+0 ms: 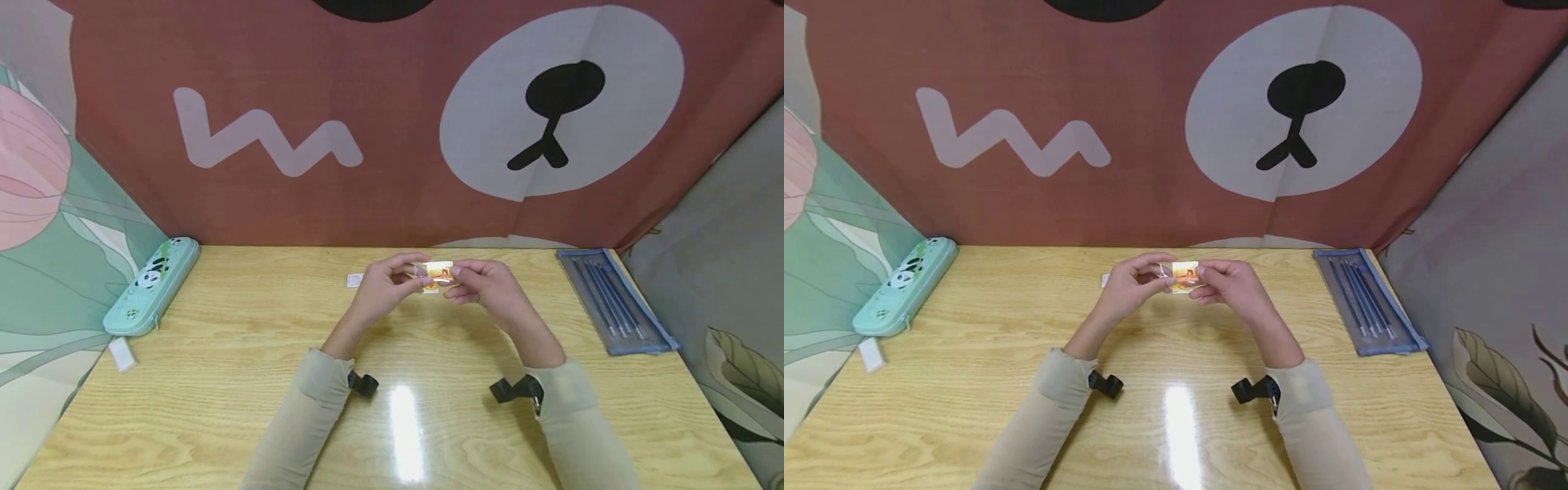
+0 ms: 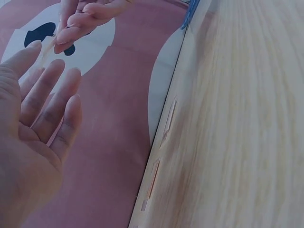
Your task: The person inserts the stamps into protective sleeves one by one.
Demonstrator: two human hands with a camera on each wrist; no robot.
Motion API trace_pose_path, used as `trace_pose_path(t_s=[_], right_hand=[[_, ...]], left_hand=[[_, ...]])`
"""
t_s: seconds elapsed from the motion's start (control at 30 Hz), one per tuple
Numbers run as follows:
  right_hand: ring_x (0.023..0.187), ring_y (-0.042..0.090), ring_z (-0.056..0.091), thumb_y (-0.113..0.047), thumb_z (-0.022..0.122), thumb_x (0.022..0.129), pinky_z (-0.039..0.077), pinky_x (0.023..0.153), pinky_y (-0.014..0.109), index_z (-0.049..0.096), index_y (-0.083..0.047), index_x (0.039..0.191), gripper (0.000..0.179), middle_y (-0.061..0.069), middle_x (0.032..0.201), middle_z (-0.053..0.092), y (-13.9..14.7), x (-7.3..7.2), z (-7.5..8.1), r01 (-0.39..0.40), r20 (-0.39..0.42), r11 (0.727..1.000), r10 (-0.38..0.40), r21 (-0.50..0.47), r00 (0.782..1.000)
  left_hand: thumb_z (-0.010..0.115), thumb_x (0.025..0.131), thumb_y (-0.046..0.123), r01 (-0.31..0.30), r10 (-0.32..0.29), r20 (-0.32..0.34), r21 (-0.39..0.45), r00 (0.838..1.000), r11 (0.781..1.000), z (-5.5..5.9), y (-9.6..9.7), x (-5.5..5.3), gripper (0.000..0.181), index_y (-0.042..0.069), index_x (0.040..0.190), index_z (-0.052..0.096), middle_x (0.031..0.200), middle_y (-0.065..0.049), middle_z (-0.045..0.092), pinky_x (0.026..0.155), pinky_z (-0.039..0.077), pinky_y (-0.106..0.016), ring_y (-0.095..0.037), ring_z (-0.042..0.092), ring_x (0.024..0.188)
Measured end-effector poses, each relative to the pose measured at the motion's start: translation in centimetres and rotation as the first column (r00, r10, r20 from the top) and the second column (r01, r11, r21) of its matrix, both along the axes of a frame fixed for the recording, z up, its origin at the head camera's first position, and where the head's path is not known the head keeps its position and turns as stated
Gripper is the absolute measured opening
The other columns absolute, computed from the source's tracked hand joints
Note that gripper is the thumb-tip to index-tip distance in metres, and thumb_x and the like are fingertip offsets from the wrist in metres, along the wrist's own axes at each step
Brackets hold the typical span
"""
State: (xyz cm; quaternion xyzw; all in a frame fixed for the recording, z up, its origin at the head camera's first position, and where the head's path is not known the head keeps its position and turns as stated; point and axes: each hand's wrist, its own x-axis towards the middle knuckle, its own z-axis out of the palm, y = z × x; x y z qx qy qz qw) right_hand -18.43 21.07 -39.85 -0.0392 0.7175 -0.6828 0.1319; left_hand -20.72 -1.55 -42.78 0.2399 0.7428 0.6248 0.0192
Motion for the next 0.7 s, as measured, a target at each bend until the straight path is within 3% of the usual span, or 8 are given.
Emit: trace_pose_path(t_s=[0.23, 0.47, 0.7], right_hand=[[0.073, 0.008, 0.074, -0.015, 0.058, 0.104, 0.064, 0.071, 0.026, 0.056, 0.014, 0.131, 0.04, 0.0, 0.09, 0.077, -0.07, -0.06, -0.08, 0.037, 0.02, 0.999, -0.037, -0.023, 0.999], [0.071, 0.008, 0.074, -0.015, 0.061, 0.102, 0.063, 0.07, 0.026, 0.055, 0.014, 0.132, 0.042, 0.0, 0.088, 0.076, -0.01, -0.16, -0.14, 0.062, 0.047, 0.997, -0.06, -0.045, 0.997], [0.071, 0.008, 0.073, -0.014, 0.061, 0.102, 0.063, 0.069, 0.026, 0.057, 0.013, 0.13, 0.039, -0.001, 0.088, 0.075, 0.01, -0.24, -0.27, 0.076, 0.056, 0.996, -0.073, -0.042, 0.996]], left_hand=[[0.079, 0.09, 0.02, -0.05, 0.042, -0.08, -0.103, 0.996, 0.993, 0.12, 0.08, 0.09, 0.036, 0.02, 0.125, 0.071, 0.101, -0.005, 0.077, 0.065, 0.059, -0.026, -0.018, 0.074, 0.078], [0.081, 0.088, 0.023, -0.052, 0.03, -0.129, -0.168, 0.991, 0.985, 0.17, -0.1, -0.04, 0.039, 0.021, 0.126, 0.07, 0.103, -0.002, 0.075, 0.071, 0.062, -0.035, -0.022, 0.073, 0.082], [0.081, 0.088, 0.028, -0.061, 0.018, -0.183, -0.232, 0.983, 0.971, 0.14, -0.24, -0.19, 0.04, 0.023, 0.127, 0.07, 0.103, 0.003, 0.075, 0.068, 0.061, -0.026, -0.01, 0.072, 0.079]])
